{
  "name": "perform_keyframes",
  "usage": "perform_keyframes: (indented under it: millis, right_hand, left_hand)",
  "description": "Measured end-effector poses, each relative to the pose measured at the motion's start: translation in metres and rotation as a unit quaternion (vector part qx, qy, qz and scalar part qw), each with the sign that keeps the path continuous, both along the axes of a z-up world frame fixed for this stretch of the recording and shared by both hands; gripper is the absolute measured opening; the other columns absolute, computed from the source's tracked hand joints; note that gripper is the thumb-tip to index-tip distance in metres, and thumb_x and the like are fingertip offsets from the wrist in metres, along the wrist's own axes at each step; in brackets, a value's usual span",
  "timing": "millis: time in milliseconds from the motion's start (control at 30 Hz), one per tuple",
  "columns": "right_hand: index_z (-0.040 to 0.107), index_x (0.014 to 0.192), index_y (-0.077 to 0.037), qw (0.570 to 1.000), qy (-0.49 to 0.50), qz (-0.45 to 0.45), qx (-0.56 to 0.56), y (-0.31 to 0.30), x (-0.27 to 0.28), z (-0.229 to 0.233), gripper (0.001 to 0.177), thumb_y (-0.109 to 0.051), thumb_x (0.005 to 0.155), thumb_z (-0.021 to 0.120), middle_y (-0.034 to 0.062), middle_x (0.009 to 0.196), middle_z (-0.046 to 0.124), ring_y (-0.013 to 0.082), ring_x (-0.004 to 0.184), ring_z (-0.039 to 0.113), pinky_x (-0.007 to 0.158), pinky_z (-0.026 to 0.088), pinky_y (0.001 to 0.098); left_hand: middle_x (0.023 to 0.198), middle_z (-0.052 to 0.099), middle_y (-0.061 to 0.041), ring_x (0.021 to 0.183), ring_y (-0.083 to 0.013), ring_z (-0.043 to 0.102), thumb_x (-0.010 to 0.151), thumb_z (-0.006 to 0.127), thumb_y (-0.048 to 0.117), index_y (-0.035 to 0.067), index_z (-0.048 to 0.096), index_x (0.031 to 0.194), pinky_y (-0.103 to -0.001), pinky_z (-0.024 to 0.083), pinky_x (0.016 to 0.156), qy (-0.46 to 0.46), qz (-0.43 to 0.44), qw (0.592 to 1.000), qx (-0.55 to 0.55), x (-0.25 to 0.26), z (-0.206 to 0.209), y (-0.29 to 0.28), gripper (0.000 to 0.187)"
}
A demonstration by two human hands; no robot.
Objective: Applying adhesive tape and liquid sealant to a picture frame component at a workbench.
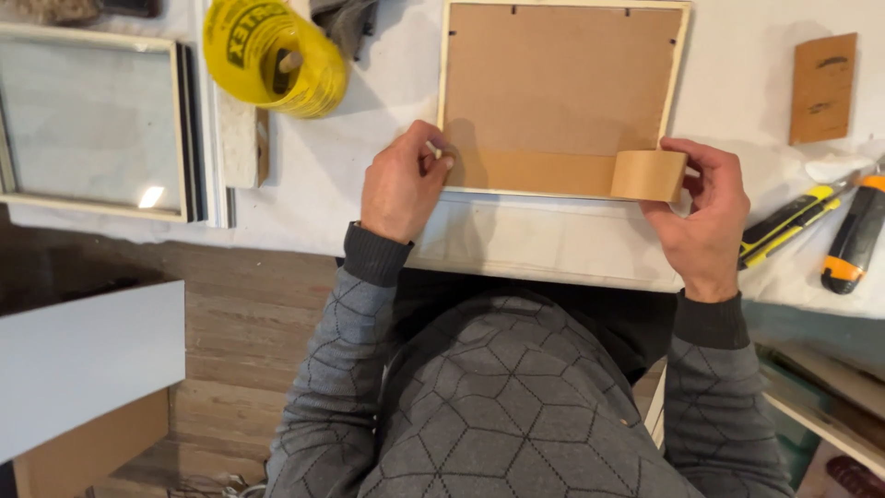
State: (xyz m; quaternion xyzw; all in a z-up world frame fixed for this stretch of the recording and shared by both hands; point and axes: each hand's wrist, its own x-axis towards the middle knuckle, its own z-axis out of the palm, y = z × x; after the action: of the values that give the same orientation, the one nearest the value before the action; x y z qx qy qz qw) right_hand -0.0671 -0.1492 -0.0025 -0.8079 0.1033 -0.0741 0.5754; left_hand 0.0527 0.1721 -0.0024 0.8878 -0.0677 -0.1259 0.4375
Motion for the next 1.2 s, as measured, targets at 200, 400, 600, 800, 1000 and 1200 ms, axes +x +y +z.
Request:
perform_keyframes:
  millis: [200, 400, 600, 800, 1000, 1200]
  right_hand:
    - [0.047, 0.137, 0.001, 0.998, 0.007, -0.017, -0.06, -0.041, -0.01, -0.004, 0.047, -0.001, 0.1, 0.075, 0.013, 0.135, 0.067, 0.0193, 0.125, 0.066, 0.112, 0.054, 0.0339]
    - [0.05, 0.135, 0.002, 0.987, 0.038, -0.059, -0.142, -0.064, -0.019, 0.005, 0.044, 0.0, 0.099, 0.076, 0.0131, 0.138, 0.07, 0.0201, 0.124, 0.068, 0.101, 0.055, 0.0321]
    - [0.05, 0.138, 0.001, 0.99, 0.042, -0.053, -0.126, -0.064, -0.02, 0.008, 0.047, 0.0, 0.098, 0.076, 0.0125, 0.135, 0.071, 0.0194, 0.12, 0.069, 0.103, 0.054, 0.0316]
    - [0.048, 0.138, 0.001, 0.991, 0.051, -0.051, -0.113, -0.065, -0.021, 0.012, 0.048, 0.001, 0.099, 0.076, 0.0121, 0.136, 0.07, 0.0187, 0.121, 0.068, 0.105, 0.054, 0.0317]
    - [0.047, 0.137, 0.001, 0.991, 0.071, -0.055, -0.1, -0.068, -0.023, 0.009, 0.05, 0.003, 0.096, 0.075, 0.0125, 0.139, 0.068, 0.0194, 0.122, 0.067, 0.105, 0.054, 0.0316]
    - [0.035, 0.147, 0.007, 0.977, 0.029, -0.019, -0.211, -0.054, -0.018, 0.06, 0.078, -0.004, 0.081, 0.075, 0.0257, 0.149, 0.043, 0.0351, 0.136, 0.046, 0.109, 0.042, 0.043]
  left_hand:
    - [0.071, 0.063, -0.005, 0.063, -0.022, 0.062, 0.087, 0.077, 0.01, 0.009, 0.063, 0.098, -0.036, 0.05, 0.059, 0.005, -0.009, 1.0, 0.026, 0.002, 0.001, -0.002, 0.018]
    - [0.074, 0.065, -0.004, 0.063, -0.0173, 0.062, 0.091, 0.075, 0.009, 0.006, 0.062, 0.099, -0.032, 0.05, 0.06, 0.023, -0.012, 1.0, 0.015, 0.001, 0.001, -0.002, 0.016]
    - [0.075, 0.067, -0.004, 0.064, -0.0146, 0.062, 0.092, 0.074, 0.008, 0.004, 0.061, 0.099, -0.03, 0.05, 0.059, 0.046, -0.018, 0.998, 0.027, 0.004, -0.002, -0.002, 0.015]
    - [0.077, 0.068, -0.004, 0.065, -0.0136, 0.063, 0.092, 0.073, 0.008, 0.003, 0.061, 0.099, -0.03, 0.051, 0.06, 0.052, -0.017, 0.998, 0.024, 0.004, -0.002, -0.002, 0.015]
    - [0.077, 0.068, -0.004, 0.065, -0.0138, 0.063, 0.092, 0.074, 0.009, 0.003, 0.062, 0.099, -0.03, 0.052, 0.06, 0.054, -0.014, 0.998, 0.036, 0.006, -0.002, -0.002, 0.015]
    - [0.077, 0.068, -0.005, 0.065, -0.0147, 0.063, 0.092, 0.074, 0.009, 0.003, 0.063, 0.099, -0.03, 0.052, 0.061, 0.042, -0.015, 0.999, 0.032, 0.004, -0.002, -0.001, 0.015]
